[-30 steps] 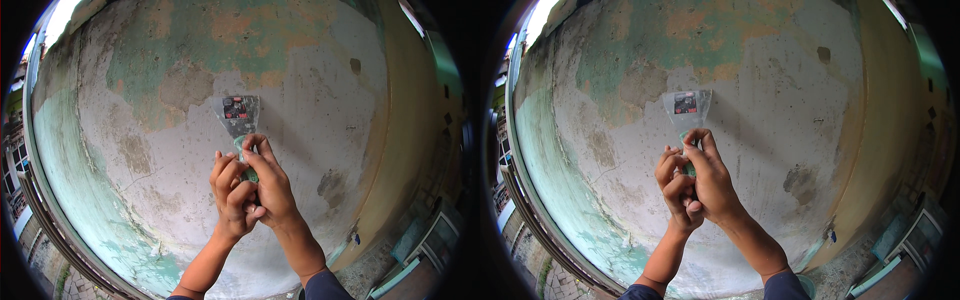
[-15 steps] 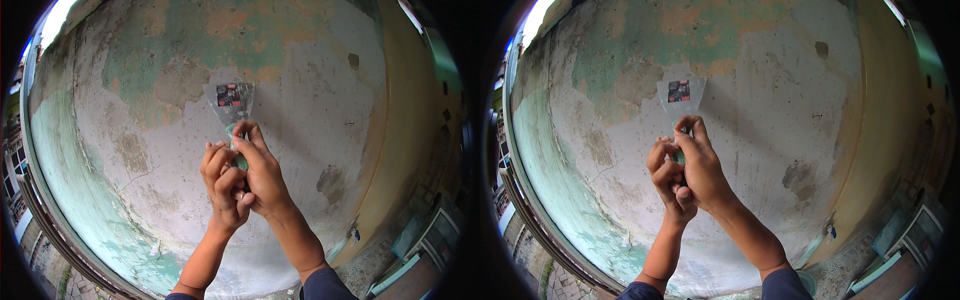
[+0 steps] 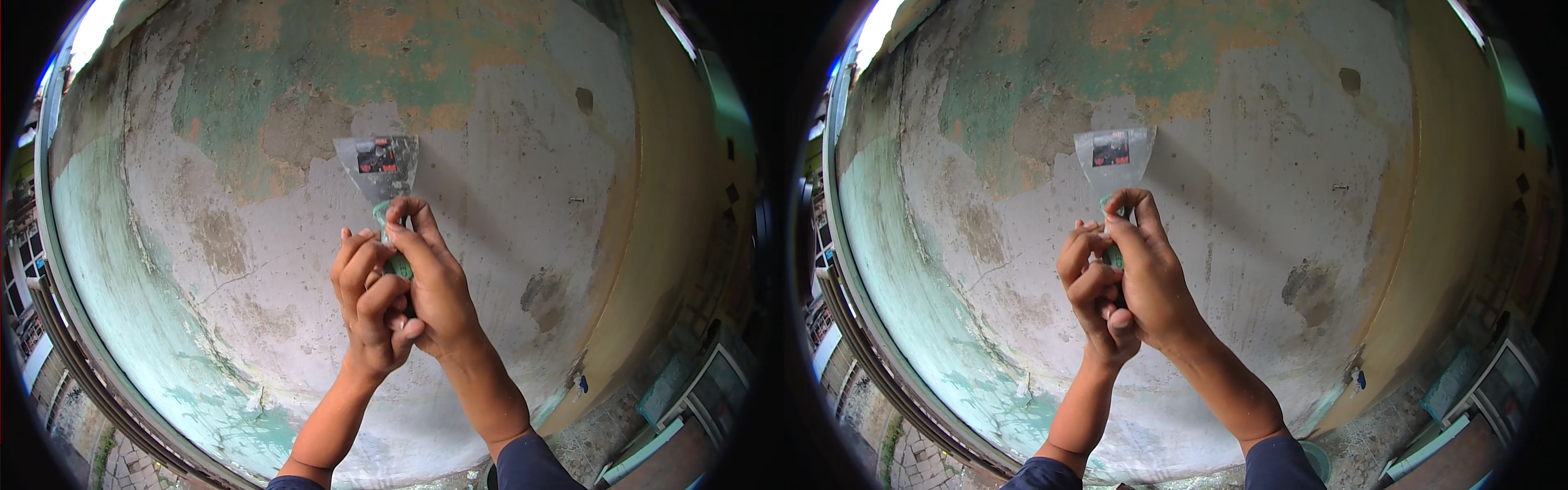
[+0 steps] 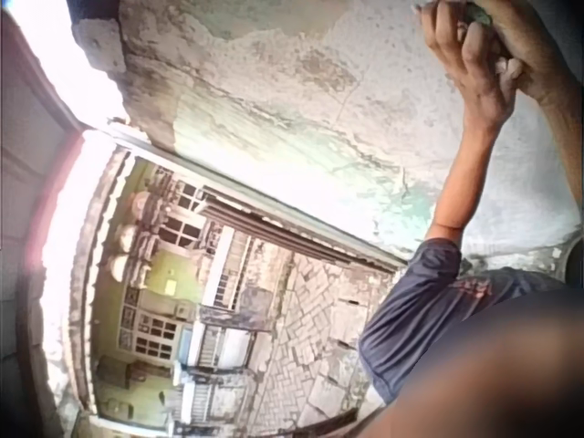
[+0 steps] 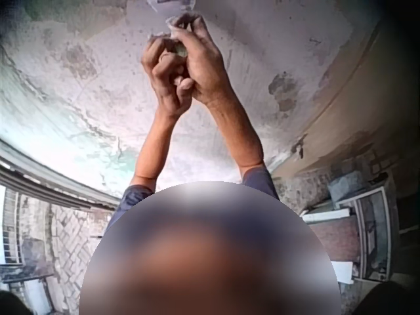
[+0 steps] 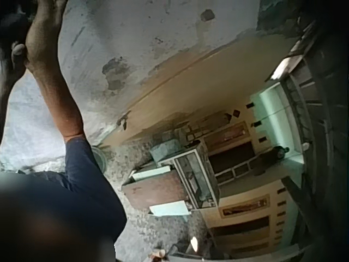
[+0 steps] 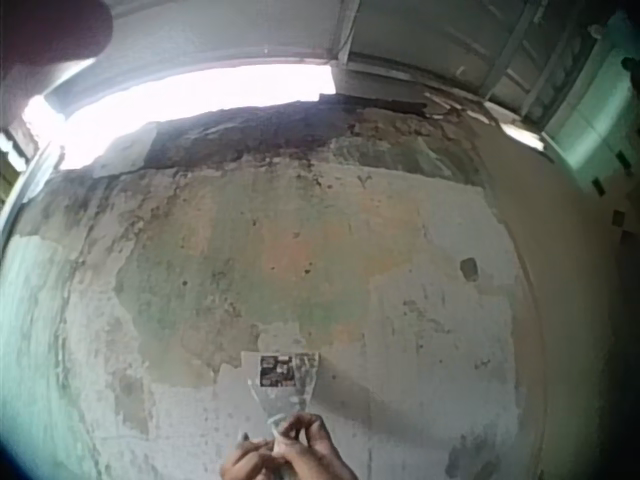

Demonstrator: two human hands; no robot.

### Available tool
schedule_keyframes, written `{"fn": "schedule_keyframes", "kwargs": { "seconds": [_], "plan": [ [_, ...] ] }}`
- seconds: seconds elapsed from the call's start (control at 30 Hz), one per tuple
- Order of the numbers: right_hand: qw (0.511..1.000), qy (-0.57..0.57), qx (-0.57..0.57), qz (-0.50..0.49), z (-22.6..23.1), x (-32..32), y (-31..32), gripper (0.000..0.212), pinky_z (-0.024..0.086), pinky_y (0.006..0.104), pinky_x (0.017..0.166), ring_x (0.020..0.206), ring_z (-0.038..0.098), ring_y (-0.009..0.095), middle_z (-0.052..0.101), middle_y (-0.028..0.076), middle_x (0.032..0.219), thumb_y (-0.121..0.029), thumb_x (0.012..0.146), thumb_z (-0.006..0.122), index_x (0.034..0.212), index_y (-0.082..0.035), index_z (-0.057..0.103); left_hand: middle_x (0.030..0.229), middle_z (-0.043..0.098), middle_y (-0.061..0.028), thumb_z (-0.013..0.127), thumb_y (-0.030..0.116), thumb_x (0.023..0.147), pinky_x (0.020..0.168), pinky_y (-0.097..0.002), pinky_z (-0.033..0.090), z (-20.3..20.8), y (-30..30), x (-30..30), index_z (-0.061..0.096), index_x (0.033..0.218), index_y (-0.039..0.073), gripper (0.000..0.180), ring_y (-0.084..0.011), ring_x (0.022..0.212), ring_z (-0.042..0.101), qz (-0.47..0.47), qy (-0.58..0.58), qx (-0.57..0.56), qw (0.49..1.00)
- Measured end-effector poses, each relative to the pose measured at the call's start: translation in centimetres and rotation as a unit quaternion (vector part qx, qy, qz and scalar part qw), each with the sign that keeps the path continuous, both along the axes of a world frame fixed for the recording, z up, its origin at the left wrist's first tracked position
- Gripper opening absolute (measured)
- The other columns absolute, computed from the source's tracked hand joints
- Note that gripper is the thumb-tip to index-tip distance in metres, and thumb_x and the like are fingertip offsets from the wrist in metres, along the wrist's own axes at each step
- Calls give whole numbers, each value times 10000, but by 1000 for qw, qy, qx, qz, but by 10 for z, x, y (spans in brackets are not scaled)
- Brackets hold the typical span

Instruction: The person scrapes old paint or plaster from a weathered wall using a putty knife.

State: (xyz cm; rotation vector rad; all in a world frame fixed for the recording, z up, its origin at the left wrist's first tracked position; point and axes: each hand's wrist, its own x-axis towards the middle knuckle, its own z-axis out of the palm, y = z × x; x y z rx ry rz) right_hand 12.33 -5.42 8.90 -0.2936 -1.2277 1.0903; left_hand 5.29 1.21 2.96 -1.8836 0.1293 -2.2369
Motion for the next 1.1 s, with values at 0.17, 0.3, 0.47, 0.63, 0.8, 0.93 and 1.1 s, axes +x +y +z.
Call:
{"fn": "schedule_keyframes", "kwargs": {
  "seconds": [0.17, 0.3, 0.47, 0.63, 0.8, 0.93, 1.1],
  "plan": [
    [1000, 7, 3, 3, -4, -5, 7, 80, 339, 177, 398, 513, 408, 32, 489, 8, 824, -179, 1032, 395, 1112, -169, 399, 1244, 510, -213, 493, 529, 953, 1100, -630, 272, -6, 6, -2, 500, 1106, 84, 471, -432, 1252, 442, -14, -15, -7, 1000],
    [1000, 3, 1, 18, -3, -6, -1, 76, 341, 175, 397, 518, 423, 30, 487, 6, 810, -176, 1032, 399, 1108, -173, 396, 1245, 508, -213, 481, 529, 958, 1101, -630, 268, -4, 1, -4, 492, 1103, 83, 469, -430, 1255, 439, -5, -6, -7, 1000],
    [1000, 6, -1, 7, 0, -8, 3, 86, 351, 194, 341, 460, 435, 56, 496, 18, 817, -204, 1033, 405, 1116, -182, 399, 1251, 506, -217, 485, 510, 960, 1108, -627, 257, -3, 10, -2, 491, 1110, 81, 455, -432, 1261, 429, -35, -15, 8, 999],
    [1000, -5, 3, 5, -7, -5, 0, 80, 364, 192, 352, 475, 432, 58, 491, 27, 825, -196, 1033, 394, 1110, -178, 399, 1256, 505, -219, 463, 523, 965, 1105, -624, 259, -5, 6, -5, 481, 1132, 78, 476, -430, 1256, 433, -5, 6, 4, 1000],
    [1000, 26, -3, 16, 1, -12, 3, 103, 328, 213, 325, 445, 451, 69, 491, 23, 819, -183, 1018, 418, 1121, -184, 413, 1260, 508, -217, 450, 522, 972, 1094, -618, 274, 5, 13, -6, 483, 1134, 70, 481, -431, 1244, 445, -27, -9, 10, 1000],
    [999, 22, -16, -17, -3, -12, 0, 93, 324, 211, 328, 442, 444, 66, 485, 10, 754, -193, 1017, 432, 1109, -198, 424, 1256, 511, -217, 441, 500, 981, 1090, -613, 279, -4, 6, -4, 482, 1134, 67, 461, -429, 1242, 447, -14, -2, 4, 1000],
    [999, 32, -4, 1, 4, -16, 5, 91, 324, 211, 324, 447, 443, 64, 500, 21, 784, -203, 1018, 435, 1108, -191, 429, 1233, 527, -220, 427, 496, 988, 1093, -606, 277, 6, 15, -7, 485, 1123, 60, 460, -429, 1230, 459, -26, -19, 27, 999]
  ]
}}
